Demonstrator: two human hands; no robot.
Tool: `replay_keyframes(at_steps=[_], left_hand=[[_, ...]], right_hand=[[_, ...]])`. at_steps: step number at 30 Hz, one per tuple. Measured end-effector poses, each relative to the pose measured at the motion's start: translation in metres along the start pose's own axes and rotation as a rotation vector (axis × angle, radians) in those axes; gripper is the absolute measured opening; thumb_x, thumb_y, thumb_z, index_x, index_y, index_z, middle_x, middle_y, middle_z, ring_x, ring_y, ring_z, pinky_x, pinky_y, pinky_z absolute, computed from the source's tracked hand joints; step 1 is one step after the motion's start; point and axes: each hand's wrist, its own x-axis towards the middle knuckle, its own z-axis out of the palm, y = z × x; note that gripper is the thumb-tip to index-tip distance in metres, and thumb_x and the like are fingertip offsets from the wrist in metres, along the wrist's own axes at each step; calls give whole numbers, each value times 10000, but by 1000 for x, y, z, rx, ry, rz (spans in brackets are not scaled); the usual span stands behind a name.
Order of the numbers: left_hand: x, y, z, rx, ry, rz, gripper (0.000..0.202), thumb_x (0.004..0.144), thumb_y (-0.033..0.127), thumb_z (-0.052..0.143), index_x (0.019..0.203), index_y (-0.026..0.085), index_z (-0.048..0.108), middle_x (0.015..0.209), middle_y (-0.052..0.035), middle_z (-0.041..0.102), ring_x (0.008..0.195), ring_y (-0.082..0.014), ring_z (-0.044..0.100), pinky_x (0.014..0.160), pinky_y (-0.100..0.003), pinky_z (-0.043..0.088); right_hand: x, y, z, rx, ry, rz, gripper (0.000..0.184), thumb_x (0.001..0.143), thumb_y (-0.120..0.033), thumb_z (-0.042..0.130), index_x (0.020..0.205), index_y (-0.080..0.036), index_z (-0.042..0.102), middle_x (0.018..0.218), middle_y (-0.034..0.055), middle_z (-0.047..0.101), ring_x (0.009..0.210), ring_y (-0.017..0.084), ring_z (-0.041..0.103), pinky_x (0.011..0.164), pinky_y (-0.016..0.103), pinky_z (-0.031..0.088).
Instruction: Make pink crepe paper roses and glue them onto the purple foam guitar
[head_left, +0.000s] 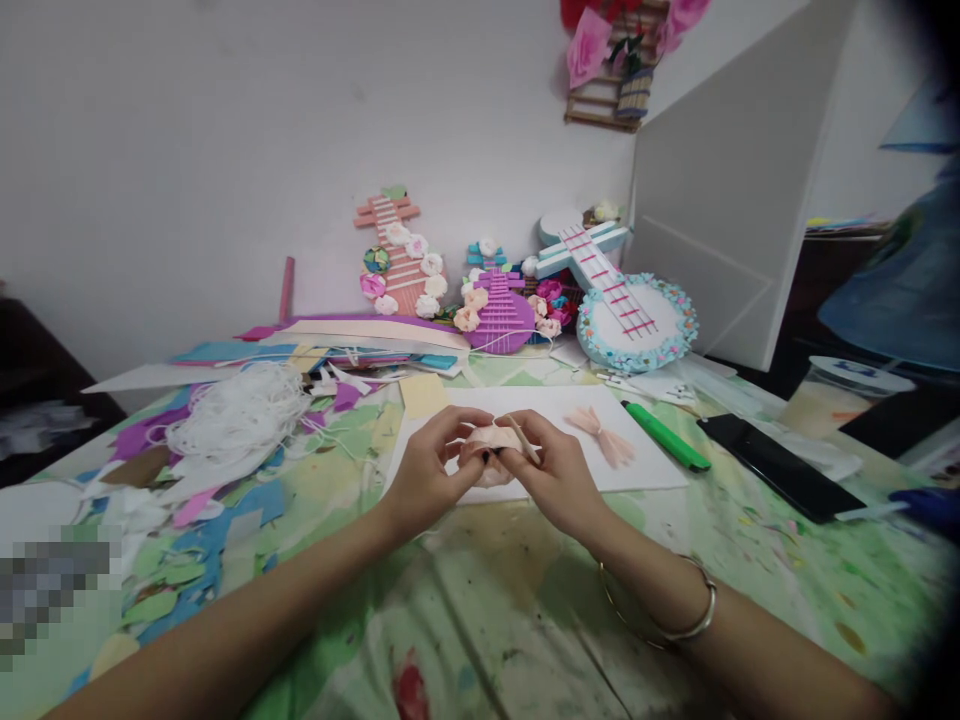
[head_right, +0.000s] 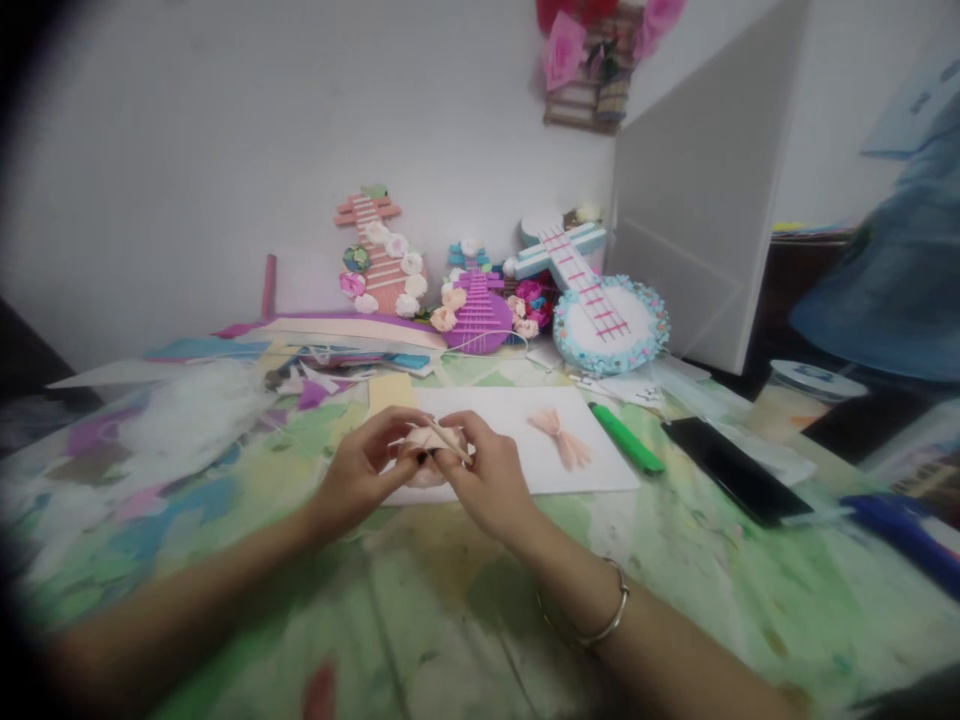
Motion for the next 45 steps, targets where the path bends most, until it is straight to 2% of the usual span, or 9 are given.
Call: replay_keyframes(at_steps=[6,10,14,19,25,32,35,38,45], left_hand=[[0,0,2,-18,-36,-97,239,752,182,588,991,174,581,1017,-80,605,876,-159,591,694,-243,507],[-1,0,5,-23,-39,-105,190,777,211,571,962,169,586,975,-69,612,875,-162,596,723,-261,504],[-1,-1,6,-53,-37,-117,175,776,175,548,951,174,559,946,-50,609,896,-167,606,759,-280,507],[-1,-5,4,-2,-12,-110,145,793,193,551,937,180,545,901,-35,602,848,-156,606,700,-250,494],[-1,-6,4,-59,-61,-113,217,798,271,601,981,180,528,969,-59,604,929,-180,601,741,-268,488],[0,-4,3,104,4,-85,118,788,182,536,901,162,566,867,-35,620,810,-156,600,689,-250,462],[1,-4,2,38,43,-130,137,791,211,548,917,163,567,871,-30,615,806,-150,592,679,-238,464],[2,-5,0,-63,62,-178,167,792,219,553,950,165,561,883,-28,620,793,-144,594,648,-225,470],[1,-4,0,-137,48,-184,198,788,262,600,952,157,565,905,-34,621,826,-143,602,664,-215,488]], right_hand=[[0,-2,-1,-58,30,-33,141,833,-261,500,876,-198,619,775,-1,651,637,122,551,571,221,380],[-1,-5,-2,-181,41,-78,110,808,-215,516,858,-201,613,754,-10,645,665,128,554,613,234,365],[-3,-7,-2,-188,14,-128,155,778,-168,514,901,-189,605,844,16,649,752,145,567,660,242,383],[-3,-7,0,-158,-24,-152,235,737,-117,495,940,-178,595,885,24,644,791,151,570,696,250,402],[-2,-4,0,-129,0,-85,237,724,-104,502,931,-184,583,863,10,645,717,127,563,630,229,406],[-3,-8,0,-39,-10,-95,218,795,-229,544,1010,-202,566,899,8,641,639,92,541,532,193,393],[-3,-11,-5,25,3,-68,225,799,-254,550,1019,-208,565,891,-4,636,489,44,439,453,181,349],[-2,-9,-10,63,34,-35,262,779,-179,530,1037,-218,558,903,-21,637,408,11,333,415,176,313],[3,-1,-10,5,55,-67,239,758,-171,555,993,-206,579,867,-27,643,436,18,361,456,185,348]])
